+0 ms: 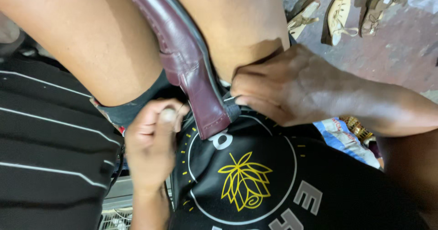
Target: The person is sitting on the floor and sewing a maroon leather shoe using a needle and thread. They repeatedly push the needle through the shoe's sole and pull the thread tight to secure the stitching.
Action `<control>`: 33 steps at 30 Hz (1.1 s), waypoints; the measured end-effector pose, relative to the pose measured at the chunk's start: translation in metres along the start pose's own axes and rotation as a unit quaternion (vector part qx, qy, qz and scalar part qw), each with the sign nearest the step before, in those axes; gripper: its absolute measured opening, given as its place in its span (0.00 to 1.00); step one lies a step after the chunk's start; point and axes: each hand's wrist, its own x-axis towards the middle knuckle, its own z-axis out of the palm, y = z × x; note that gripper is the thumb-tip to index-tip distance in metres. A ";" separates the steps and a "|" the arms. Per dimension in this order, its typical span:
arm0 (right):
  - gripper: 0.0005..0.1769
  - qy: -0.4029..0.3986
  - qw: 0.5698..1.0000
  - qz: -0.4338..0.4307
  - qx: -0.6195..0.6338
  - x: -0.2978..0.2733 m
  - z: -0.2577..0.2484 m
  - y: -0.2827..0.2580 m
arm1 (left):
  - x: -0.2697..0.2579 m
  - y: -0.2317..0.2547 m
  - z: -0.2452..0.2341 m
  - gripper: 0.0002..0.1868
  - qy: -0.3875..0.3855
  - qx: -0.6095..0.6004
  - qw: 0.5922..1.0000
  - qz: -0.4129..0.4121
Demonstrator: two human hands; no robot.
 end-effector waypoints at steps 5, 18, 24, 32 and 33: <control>0.12 -0.027 1.000 0.003 0.007 -0.004 0.007 0.003 | 0.010 0.019 0.017 0.06 -0.039 0.261 0.961 0.083; 0.11 -0.009 0.999 0.018 -0.042 -0.009 0.010 -0.020 | 0.031 0.038 0.011 0.08 -0.129 0.297 0.946 -0.018; 0.18 0.019 0.986 0.069 -0.150 -0.011 0.028 -0.017 | 0.031 0.037 0.004 0.09 -0.154 0.292 0.943 0.031; 0.28 0.015 0.973 0.055 -0.222 -0.017 0.010 -0.004 | 0.021 0.023 0.013 0.05 -0.077 0.186 0.976 0.083; 0.29 0.021 0.972 0.049 -0.228 -0.017 0.009 -0.004 | 0.018 0.020 0.013 0.05 -0.061 0.176 0.979 0.087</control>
